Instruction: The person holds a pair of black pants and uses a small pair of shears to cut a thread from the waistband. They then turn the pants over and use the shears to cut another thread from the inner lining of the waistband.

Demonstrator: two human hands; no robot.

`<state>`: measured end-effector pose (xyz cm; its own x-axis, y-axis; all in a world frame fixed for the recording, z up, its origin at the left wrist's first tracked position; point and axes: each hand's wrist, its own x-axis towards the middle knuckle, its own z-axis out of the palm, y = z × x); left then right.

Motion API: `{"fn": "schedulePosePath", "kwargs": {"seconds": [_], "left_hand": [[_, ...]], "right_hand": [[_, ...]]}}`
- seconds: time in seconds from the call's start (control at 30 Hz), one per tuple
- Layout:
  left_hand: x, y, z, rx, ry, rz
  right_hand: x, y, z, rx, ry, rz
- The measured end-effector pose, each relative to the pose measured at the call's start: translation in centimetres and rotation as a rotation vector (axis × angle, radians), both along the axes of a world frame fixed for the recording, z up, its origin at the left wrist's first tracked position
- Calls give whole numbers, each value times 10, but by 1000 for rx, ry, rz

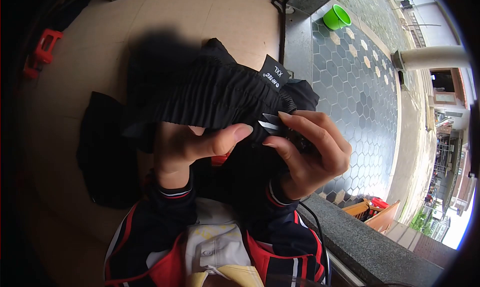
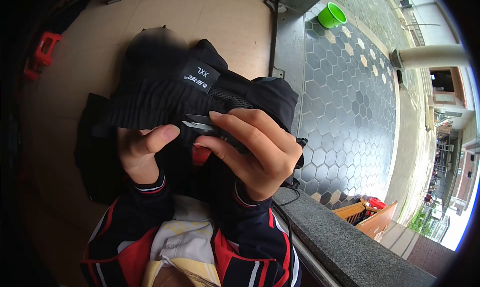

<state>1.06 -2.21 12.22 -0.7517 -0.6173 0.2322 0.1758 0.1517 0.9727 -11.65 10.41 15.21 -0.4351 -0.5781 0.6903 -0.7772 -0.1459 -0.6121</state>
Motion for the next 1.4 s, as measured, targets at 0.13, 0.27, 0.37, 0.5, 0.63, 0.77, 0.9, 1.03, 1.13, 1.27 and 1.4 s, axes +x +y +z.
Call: {"fn": "schedulePosePath", "kwargs": {"seconds": [0.13,0.27,0.37,0.5,0.63,0.77,0.9,1.03,1.13,1.27,1.4], "left_hand": [[-1,1,0,48,0,8],[-5,6,1,11,57,75],[-8,4,12,310,117,3],[-11,3,12,349,147,-15],[-10,1,11,332,138,-45],[-15,1,9,347,241,-31],[-10,0,11,378,145,-118],[-12,7,14,329,140,-31],[-14,8,14,302,143,-11],[-15,11,15,357,113,17],[-16,12,14,318,95,34]], "right_hand": [[0,-1,0,-13,21,-10],[0,-3,-1,-39,51,-15],[-1,-3,-1,-42,61,-16],[-3,-4,-4,-68,88,-9],[-6,-4,-6,-70,71,-31],[-6,-2,-7,-59,-85,-146],[-4,-10,-10,-300,-334,-90],[0,-1,-5,-60,-190,-15],[5,-8,0,-24,-99,-22],[5,-13,-3,49,16,-104],[6,-13,-4,115,27,-140]]}}
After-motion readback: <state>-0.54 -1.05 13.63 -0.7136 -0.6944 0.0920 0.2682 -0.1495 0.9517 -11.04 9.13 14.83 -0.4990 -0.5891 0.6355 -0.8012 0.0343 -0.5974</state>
